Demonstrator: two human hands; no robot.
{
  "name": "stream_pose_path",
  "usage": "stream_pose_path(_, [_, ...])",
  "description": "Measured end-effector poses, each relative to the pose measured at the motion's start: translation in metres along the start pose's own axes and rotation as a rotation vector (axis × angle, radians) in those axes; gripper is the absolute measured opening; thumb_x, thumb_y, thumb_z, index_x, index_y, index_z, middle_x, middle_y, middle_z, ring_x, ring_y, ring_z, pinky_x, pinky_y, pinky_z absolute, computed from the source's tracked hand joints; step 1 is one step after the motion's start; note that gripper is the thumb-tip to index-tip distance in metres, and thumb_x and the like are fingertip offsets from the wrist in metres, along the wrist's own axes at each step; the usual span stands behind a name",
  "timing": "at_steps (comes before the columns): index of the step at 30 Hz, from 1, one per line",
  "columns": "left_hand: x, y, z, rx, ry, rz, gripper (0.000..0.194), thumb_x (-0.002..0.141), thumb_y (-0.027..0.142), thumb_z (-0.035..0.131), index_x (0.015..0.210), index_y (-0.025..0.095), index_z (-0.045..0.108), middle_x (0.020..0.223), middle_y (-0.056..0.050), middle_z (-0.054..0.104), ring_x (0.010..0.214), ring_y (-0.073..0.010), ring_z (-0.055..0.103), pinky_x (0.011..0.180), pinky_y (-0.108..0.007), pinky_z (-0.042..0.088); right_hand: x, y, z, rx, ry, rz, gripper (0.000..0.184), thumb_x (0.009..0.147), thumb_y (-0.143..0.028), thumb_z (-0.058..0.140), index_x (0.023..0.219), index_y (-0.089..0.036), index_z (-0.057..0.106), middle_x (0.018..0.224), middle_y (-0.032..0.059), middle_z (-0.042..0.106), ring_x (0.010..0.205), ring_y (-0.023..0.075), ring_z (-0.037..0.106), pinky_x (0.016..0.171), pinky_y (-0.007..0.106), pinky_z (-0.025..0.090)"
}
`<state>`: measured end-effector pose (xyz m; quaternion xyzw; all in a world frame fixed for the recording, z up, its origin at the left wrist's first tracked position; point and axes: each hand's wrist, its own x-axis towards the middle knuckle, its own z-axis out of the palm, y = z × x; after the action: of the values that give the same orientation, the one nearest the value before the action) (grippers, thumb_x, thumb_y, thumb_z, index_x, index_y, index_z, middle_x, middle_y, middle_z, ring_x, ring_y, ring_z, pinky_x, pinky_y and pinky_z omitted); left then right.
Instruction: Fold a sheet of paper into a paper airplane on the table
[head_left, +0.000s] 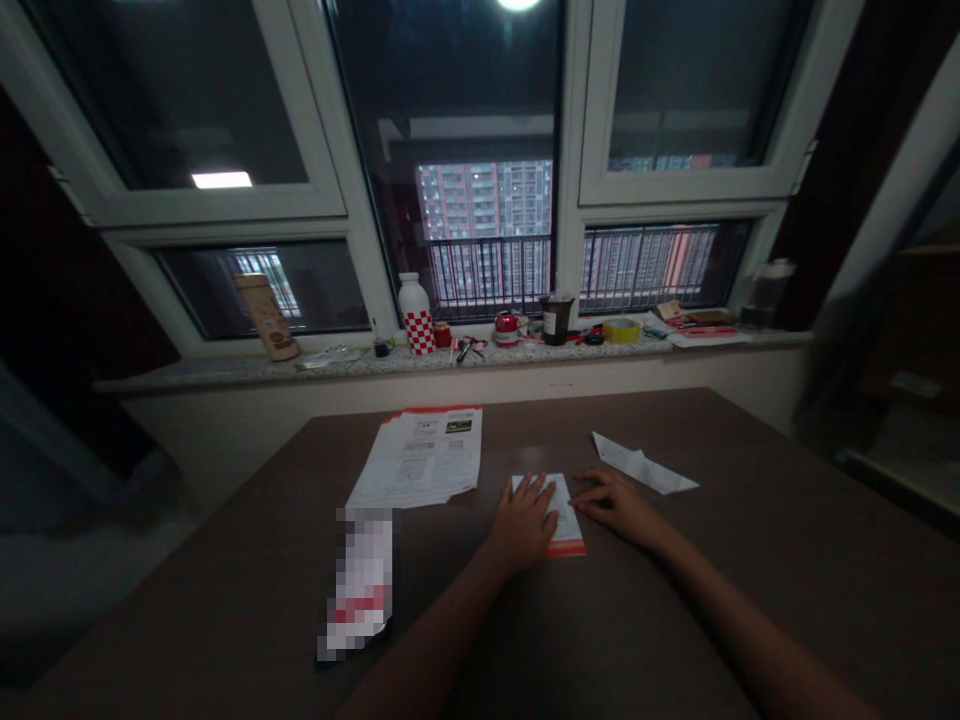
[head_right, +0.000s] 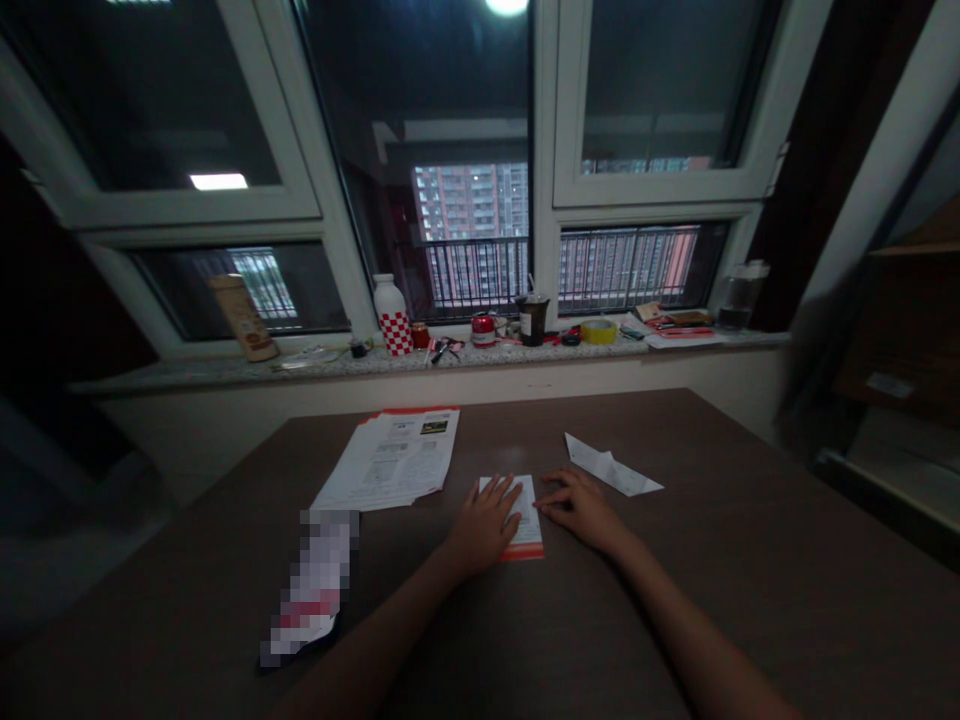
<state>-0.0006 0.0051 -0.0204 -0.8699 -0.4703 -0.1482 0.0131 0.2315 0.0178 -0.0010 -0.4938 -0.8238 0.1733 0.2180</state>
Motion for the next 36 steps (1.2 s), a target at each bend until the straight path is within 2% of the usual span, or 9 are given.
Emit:
stream_pose_path(6, [0.000, 0.001, -0.001, -0.004, -0.013, -0.008, 0.050, 0.099, 0.043, 0.029, 0.145, 0.026, 0.035, 0.153, -0.005, 0.033, 0.142, -0.0259, 0.026, 0.115, -0.053, 0.022, 0.007, -0.001, 0.009, -0.118, 0.094, 0.056, 0.027, 0.090, -0.038, 0.052, 0.109, -0.036, 0.071, 0.128, 0.0037, 0.056, 0.122, 0.0262, 0.047, 0.105, 0.046, 0.036])
stream_pose_path(15, [0.000, -0.001, 0.004, -0.001, 0.008, -0.003, 0.049, 0.099, 0.043, 0.029, 0.145, 0.027, 0.034, 0.154, -0.004, 0.033, 0.142, -0.0258, 0.025, 0.115, -0.054, 0.022, 0.013, -0.010, 0.014, -0.263, 0.125, 0.133, 0.034, 0.094, -0.042, 0.044, 0.124, -0.041, 0.060, 0.126, 0.0041, 0.052, 0.119, 0.0261, 0.045, 0.100, 0.045, 0.035])
stream_pose_path(21, [0.000, 0.000, 0.001, -0.005, -0.003, -0.001, 0.049, 0.099, 0.042, 0.028, 0.144, 0.026, 0.035, 0.153, -0.005, 0.033, 0.143, -0.0259, 0.024, 0.115, -0.054, 0.021, 0.014, -0.017, 0.020, -0.341, 0.147, 0.172, 0.037, 0.093, -0.043, 0.042, 0.128, -0.039, 0.056, 0.126, 0.0057, 0.051, 0.116, 0.0278, 0.045, 0.097, 0.046, 0.035])
stream_pose_path(26, [-0.001, 0.002, -0.001, -0.016, 0.012, -0.025, 0.049, 0.098, 0.042, 0.032, 0.144, 0.027, 0.036, 0.155, -0.006, 0.029, 0.143, -0.0278, 0.021, 0.115, -0.053, 0.022, 0.011, -0.017, 0.021, -0.361, 0.156, 0.152, 0.038, 0.094, -0.043, 0.041, 0.129, -0.040, 0.054, 0.126, 0.0060, 0.052, 0.115, 0.0284, 0.045, 0.097, 0.047, 0.035])
stream_pose_path(29, [-0.001, 0.002, -0.001, -0.029, 0.019, -0.057, 0.051, 0.096, 0.042, 0.037, 0.145, 0.027, 0.036, 0.156, -0.008, 0.027, 0.143, -0.0311, 0.021, 0.114, -0.053, 0.023, 0.010, -0.015, 0.019, -0.296, 0.150, 0.126, 0.040, 0.092, -0.042, 0.044, 0.130, -0.036, 0.054, 0.128, 0.0063, 0.051, 0.118, 0.0282, 0.043, 0.100, 0.047, 0.034])
stream_pose_path(33, [0.000, 0.001, 0.001, -0.041, 0.032, -0.070, 0.053, 0.095, 0.043, 0.038, 0.144, 0.023, 0.038, 0.152, -0.011, 0.033, 0.142, -0.0317, 0.024, 0.114, -0.053, 0.024, 0.005, -0.015, 0.015, -0.142, 0.099, 0.008, 0.037, 0.089, -0.039, 0.051, 0.122, -0.029, 0.062, 0.127, 0.0069, 0.054, 0.120, 0.0264, 0.043, 0.103, 0.043, 0.035])
stream_pose_path(36, [0.001, 0.000, 0.001, -0.049, 0.059, -0.096, 0.053, 0.094, 0.043, 0.040, 0.140, 0.016, 0.042, 0.147, -0.016, 0.040, 0.141, -0.0320, 0.027, 0.113, -0.051, 0.026, 0.000, -0.017, 0.013, -0.080, 0.043, -0.051, 0.040, 0.085, -0.045, 0.058, 0.120, -0.028, 0.064, 0.126, 0.0072, 0.054, 0.119, 0.0267, 0.044, 0.103, 0.042, 0.036])
